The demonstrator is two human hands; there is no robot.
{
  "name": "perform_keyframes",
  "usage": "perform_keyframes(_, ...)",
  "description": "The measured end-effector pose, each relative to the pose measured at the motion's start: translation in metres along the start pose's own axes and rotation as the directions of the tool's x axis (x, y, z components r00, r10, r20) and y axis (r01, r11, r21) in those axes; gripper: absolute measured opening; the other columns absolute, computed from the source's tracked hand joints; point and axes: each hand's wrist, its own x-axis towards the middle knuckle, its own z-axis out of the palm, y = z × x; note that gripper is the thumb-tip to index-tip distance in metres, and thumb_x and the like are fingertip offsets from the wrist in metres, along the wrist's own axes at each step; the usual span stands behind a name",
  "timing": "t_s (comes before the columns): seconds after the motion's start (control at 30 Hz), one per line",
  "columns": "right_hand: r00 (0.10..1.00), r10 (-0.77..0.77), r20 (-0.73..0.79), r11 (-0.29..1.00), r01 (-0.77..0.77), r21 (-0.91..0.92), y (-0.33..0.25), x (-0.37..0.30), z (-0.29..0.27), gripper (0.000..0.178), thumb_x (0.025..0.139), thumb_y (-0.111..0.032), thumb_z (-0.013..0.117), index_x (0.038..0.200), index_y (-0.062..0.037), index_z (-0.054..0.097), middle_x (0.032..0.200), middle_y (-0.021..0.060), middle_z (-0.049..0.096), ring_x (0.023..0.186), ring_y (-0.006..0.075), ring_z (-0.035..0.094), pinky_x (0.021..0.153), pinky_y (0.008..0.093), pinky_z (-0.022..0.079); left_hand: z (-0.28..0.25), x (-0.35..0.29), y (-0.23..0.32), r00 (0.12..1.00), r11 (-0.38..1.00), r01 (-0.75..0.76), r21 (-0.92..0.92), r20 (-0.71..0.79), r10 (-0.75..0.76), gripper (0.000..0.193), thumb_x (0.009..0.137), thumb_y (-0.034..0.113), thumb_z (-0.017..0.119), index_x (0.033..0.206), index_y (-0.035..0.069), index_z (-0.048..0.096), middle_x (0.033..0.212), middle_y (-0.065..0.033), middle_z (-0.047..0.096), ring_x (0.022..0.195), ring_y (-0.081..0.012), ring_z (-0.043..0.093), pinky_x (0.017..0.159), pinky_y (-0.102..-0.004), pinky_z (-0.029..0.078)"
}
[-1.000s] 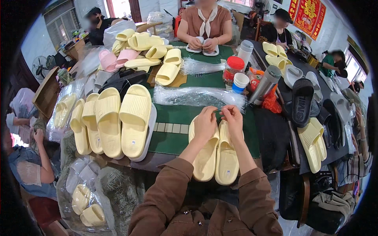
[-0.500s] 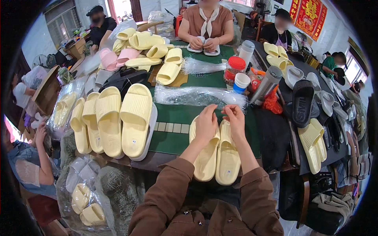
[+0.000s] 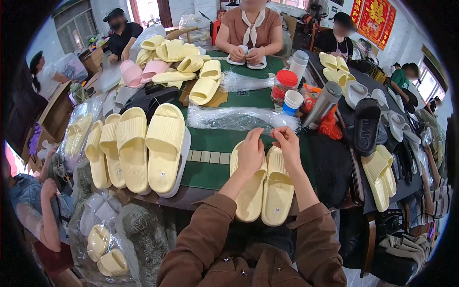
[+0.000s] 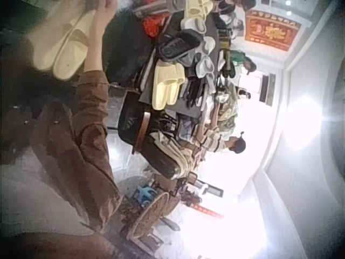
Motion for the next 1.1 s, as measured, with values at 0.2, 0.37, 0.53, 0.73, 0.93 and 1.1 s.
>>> perform_keyframes(0.2,0.997,0.053,-0.059,0.990,-0.045,0.137,-0.001,-0.003,-0.002,0.010,0.096,-0.018,0.055,0.098,-0.0079,0.056,0.106,0.0053,0.064,0.102,0.0141,0.060,0.080,0.0266,0.049,0.003,0.000,-0.010,0.998,0.995,-0.035,0.090,-0.050,0.040,0.035,0.084,-0.001,0.053,0.118,0.001,0.055,0.123,-0.0197,0.054,0.111,-0.0388,0.054,0.094,-0.0410,0.044)
perform_keyframes(0.37,0.998,0.010,-0.063,0.892,0.020,0.451,0.005,-0.001,-0.010,0.007,0.098,-0.018,0.052,0.097,-0.0109,0.051,0.107,0.0080,0.065,0.100,0.0169,0.062,0.079,0.0265,0.049,0.004,0.001,-0.010,0.997,0.982,-0.060,0.177,-0.032,0.067,0.038,0.082,0.001,0.056,0.120,0.002,0.053,0.124,-0.0167,0.051,0.120,-0.0333,0.046,0.105,-0.0495,0.032)
perform_keyframes(0.53,0.999,0.037,-0.029,0.791,-0.012,0.612,0.007,-0.001,-0.018,0.006,0.099,-0.017,0.050,0.097,-0.0112,0.050,0.089,0.0070,0.063,0.081,0.0156,0.064,0.065,0.0231,0.050,0.007,-0.001,-0.012,0.998,0.971,-0.024,0.238,-0.052,0.037,0.039,0.082,0.003,0.058,0.120,0.005,0.053,0.126,-0.0130,0.050,0.123,-0.0316,0.045,0.108,-0.0608,0.021)
perform_keyframes(0.73,0.994,-0.040,-0.099,0.808,0.091,0.582,-0.014,-0.028,-0.026,0.005,0.099,-0.015,0.049,0.098,-0.0103,0.049,0.073,0.0011,0.051,0.057,0.0100,0.048,0.048,0.0208,0.036,0.003,-0.003,-0.013,0.999,0.950,-0.020,0.311,-0.027,0.030,0.030,0.081,0.003,0.058,0.111,0.007,0.059,0.125,-0.0115,0.049,0.126,-0.0305,0.044,0.107,-0.0648,0.019)
perform_keyframes(0.93,0.978,-0.143,-0.155,0.875,0.198,0.441,-0.029,-0.065,-0.059,0.008,0.099,-0.015,0.048,0.100,-0.0086,0.051,0.067,-0.0004,0.046,0.056,0.0059,0.039,0.048,0.0210,0.028,0.010,-0.001,-0.013,0.998,0.948,-0.053,0.315,0.000,0.056,0.026,0.080,0.004,0.059,0.106,0.008,0.061,0.126,-0.0120,0.049,0.127,-0.0310,0.043,0.107,-0.0642,0.020)
perform_keyframes(1.1,0.984,-0.129,-0.120,0.929,0.162,0.334,-0.047,-0.092,-0.073,0.010,0.100,-0.015,0.046,0.103,-0.0083,0.052,0.071,-0.0021,0.048,0.057,0.0053,0.038,0.049,0.0198,0.028,0.002,-0.002,-0.024,1.000,0.954,-0.018,0.299,0.006,0.017,0.021,0.084,0.007,0.056,0.104,0.010,0.062,0.130,-0.0097,0.049,0.127,-0.0305,0.044,0.108,-0.0621,0.018)
